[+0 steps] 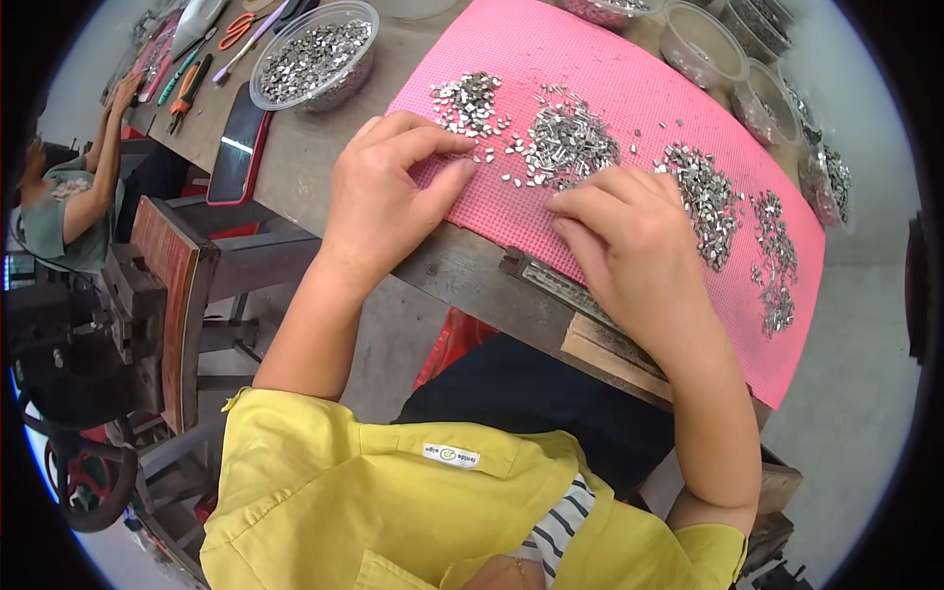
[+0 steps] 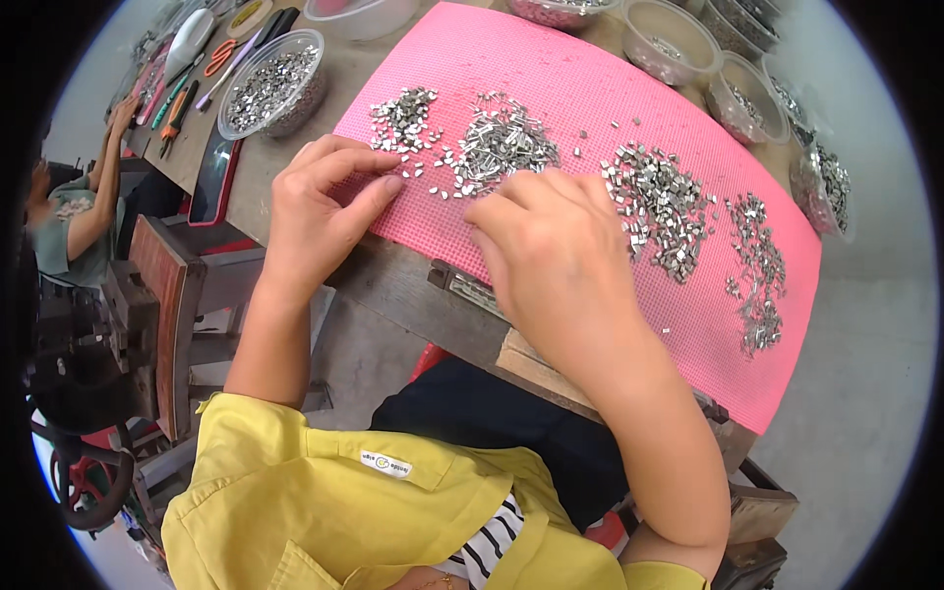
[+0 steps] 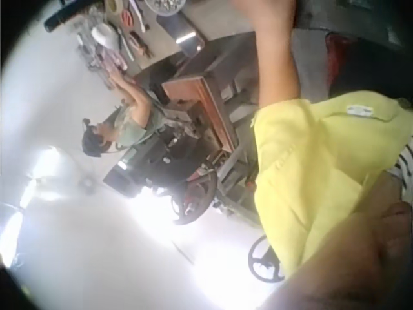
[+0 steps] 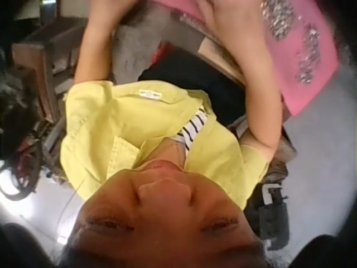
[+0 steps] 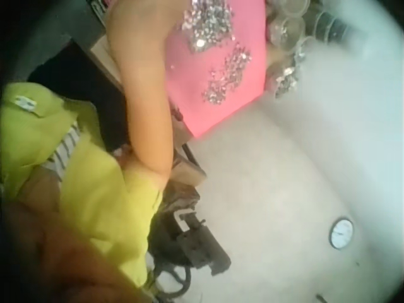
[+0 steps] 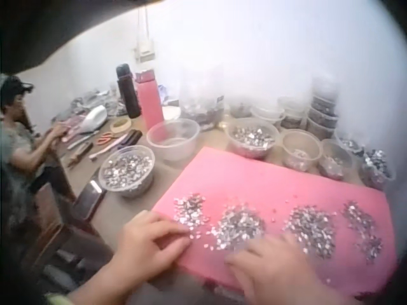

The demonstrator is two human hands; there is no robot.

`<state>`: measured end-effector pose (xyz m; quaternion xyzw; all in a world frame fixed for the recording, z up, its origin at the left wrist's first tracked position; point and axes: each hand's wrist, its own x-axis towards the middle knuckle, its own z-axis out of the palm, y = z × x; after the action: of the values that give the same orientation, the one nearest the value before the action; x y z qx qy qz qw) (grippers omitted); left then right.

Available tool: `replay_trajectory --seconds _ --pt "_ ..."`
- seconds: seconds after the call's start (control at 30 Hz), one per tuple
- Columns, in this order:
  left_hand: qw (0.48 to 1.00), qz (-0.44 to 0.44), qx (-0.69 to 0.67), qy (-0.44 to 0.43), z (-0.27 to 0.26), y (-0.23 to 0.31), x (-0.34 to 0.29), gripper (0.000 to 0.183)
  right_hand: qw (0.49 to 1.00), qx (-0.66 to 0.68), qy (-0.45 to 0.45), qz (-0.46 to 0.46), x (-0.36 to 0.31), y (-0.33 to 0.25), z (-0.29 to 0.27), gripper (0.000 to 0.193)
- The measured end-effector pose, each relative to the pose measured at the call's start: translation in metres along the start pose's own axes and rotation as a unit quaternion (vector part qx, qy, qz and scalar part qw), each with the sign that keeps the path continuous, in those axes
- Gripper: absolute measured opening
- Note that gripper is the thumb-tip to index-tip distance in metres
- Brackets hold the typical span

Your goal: The person places small metal pieces into a metal fixture by hand, presses the fixture using a manual press machine, and inserts additional metal pieces into the fixture.

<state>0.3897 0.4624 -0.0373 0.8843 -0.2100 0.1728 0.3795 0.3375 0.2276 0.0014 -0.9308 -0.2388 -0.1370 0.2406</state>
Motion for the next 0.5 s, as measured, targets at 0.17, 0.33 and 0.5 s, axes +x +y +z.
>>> replay_trajectory --seconds 0.17,0.33,0.5 --pt "1.0 0.008 0.01 -0.011 0.005 0.005 0.007 0.011 1.0 0.004 0.009 -0.004 0.017 -0.001 0.024 0.011" --pt "0.999 -0.011 0.032 -0.006 0.007 0.005 0.008 0.009 1.0 -0.011 0.024 -0.01 0.027 -0.001 0.034 0.006" --pt "0.999 0.008 0.054 -0.004 0.008 0.004 0.006 0.009 0.998 -0.039 0.042 -0.018 0.028 -0.001 0.038 0.009"
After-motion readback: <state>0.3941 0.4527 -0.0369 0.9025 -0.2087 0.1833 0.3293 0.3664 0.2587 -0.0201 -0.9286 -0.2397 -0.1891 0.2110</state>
